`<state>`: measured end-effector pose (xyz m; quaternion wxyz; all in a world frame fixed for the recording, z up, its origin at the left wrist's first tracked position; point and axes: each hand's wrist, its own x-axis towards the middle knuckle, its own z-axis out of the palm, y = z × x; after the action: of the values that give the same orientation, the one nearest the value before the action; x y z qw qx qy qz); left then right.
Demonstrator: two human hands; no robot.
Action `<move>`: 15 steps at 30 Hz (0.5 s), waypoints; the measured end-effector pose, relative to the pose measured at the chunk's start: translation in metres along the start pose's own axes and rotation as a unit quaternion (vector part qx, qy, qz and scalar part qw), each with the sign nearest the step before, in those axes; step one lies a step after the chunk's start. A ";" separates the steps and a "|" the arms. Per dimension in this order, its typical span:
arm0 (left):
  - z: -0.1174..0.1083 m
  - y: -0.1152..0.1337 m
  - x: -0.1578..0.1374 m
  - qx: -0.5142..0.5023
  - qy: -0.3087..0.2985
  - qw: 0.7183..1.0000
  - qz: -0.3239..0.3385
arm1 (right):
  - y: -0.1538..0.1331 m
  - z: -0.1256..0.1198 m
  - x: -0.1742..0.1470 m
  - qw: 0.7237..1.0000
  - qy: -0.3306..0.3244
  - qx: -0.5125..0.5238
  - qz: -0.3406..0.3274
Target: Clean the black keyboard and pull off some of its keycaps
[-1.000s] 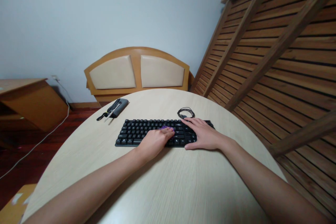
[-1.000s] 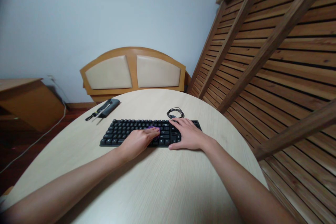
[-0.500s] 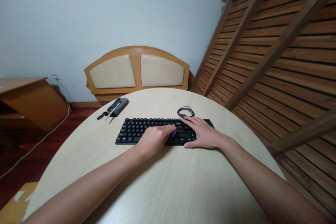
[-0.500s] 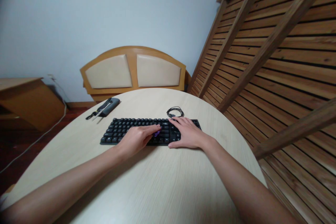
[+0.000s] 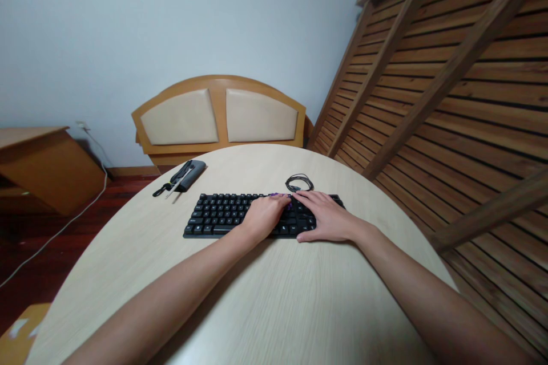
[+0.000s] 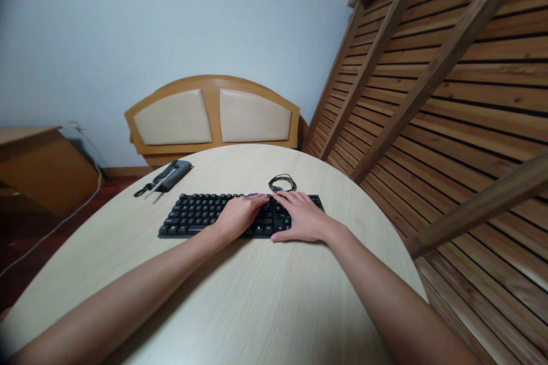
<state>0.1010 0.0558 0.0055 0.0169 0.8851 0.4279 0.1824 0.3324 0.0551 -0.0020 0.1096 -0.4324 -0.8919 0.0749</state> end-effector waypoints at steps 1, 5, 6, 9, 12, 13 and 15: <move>0.000 0.001 -0.003 -0.003 -0.002 1.000 0.010 | 0.000 0.000 0.000 1.000 -0.001 0.000 0.001; -0.002 0.010 -0.017 -0.015 -0.015 0.998 0.055 | -0.001 -0.001 0.000 1.000 -0.004 0.000 0.006; -0.002 0.013 -0.021 -0.019 -0.017 0.997 0.067 | -0.001 -0.002 0.000 1.000 -0.005 -0.001 0.007; -0.003 0.024 -0.035 -0.036 -0.020 0.994 0.102 | -0.003 -0.002 0.000 1.000 -0.005 -0.004 0.006; -0.008 0.032 -0.048 -0.049 -0.029 0.990 0.126 | -0.003 -0.002 0.001 1.000 -0.003 -0.005 0.006; -0.011 0.033 -0.050 -0.050 -0.033 0.989 0.135 | -0.003 -0.002 0.001 1.000 -0.002 -0.005 0.006; -0.016 0.032 -0.053 -0.051 -0.039 0.985 0.162 | -0.002 -0.001 0.001 1.000 -0.002 -0.006 0.005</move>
<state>0.0900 -0.0068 0.0104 0.0494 0.9472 0.2676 0.1696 0.3304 0.0544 -0.0002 0.1048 -0.4373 -0.8903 0.0713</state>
